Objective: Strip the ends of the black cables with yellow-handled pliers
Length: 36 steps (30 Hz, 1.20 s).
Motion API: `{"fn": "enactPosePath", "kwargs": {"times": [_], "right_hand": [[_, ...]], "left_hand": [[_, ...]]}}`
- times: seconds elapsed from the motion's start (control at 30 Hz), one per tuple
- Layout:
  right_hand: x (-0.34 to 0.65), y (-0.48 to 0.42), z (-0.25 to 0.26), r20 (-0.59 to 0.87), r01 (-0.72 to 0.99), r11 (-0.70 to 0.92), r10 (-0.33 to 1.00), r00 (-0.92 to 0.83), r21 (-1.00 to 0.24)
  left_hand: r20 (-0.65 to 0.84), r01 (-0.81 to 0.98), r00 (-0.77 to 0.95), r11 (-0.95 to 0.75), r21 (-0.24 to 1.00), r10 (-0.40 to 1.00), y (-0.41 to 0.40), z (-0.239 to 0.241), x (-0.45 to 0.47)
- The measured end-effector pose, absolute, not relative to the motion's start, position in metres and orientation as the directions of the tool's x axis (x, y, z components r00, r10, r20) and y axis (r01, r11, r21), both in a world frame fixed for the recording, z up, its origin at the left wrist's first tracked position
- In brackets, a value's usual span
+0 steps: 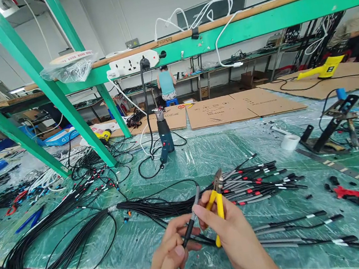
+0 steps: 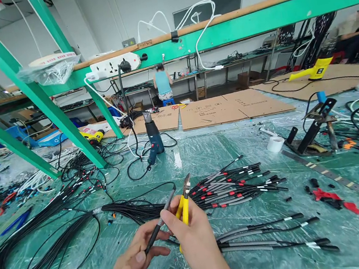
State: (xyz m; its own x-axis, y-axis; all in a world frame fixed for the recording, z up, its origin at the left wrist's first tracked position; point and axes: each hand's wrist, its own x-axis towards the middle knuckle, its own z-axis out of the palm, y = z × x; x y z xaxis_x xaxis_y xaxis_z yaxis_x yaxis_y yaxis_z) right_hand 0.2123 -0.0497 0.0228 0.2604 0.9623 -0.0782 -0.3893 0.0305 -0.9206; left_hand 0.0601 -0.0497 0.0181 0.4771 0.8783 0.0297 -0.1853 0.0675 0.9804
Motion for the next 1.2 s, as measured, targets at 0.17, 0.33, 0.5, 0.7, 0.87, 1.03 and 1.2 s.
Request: {"fn": "enactPosePath", "kwargs": {"times": [0.17, 0.33, 0.5, 0.7, 0.87, 1.03, 1.2], "right_hand": [[0.212, -0.049, 0.025, -0.058, -0.365, 0.041, 0.965, 0.256, -0.93], [0.214, -0.052, 0.027, -0.049, -0.364, 0.042, 0.97, 0.238, -0.93], [0.216, -0.055, 0.029, -0.041, -0.363, 0.044, 0.974, 0.224, -0.931], [0.22, -0.053, 0.027, -0.01, -0.325, 0.07, 0.971, 0.238, -0.943], [0.223, -0.056, 0.03, 0.032, -0.302, 0.097, 0.976, 0.214, -0.948], [0.225, -0.058, 0.031, 0.073, -0.166, 0.126, 0.953, 0.295, -0.978], [0.222, -0.054, 0.016, 0.067, -0.165, 0.135, 0.929, 0.363, -0.977]], "left_hand": [[0.012, -0.162, 0.51, 0.082, 0.983, 0.86, -0.05, 0.017, 0.057], [0.021, -0.154, 0.533, 0.072, 0.985, 0.846, -0.051, 0.017, 0.056], [0.023, -0.147, 0.511, 0.06, 0.987, 0.859, -0.052, 0.016, 0.058], [-0.068, -0.155, 0.527, 0.175, 0.972, 0.847, -0.054, 0.008, 0.063], [-0.279, -0.046, 0.624, 0.391, 0.919, 0.73, -0.055, 0.009, 0.064], [-0.244, 0.08, 0.51, 0.236, 0.968, 0.825, -0.051, 0.009, 0.065], [-0.172, 0.039, 0.262, 0.167, 0.985, 0.95, -0.049, 0.004, 0.06]]}}
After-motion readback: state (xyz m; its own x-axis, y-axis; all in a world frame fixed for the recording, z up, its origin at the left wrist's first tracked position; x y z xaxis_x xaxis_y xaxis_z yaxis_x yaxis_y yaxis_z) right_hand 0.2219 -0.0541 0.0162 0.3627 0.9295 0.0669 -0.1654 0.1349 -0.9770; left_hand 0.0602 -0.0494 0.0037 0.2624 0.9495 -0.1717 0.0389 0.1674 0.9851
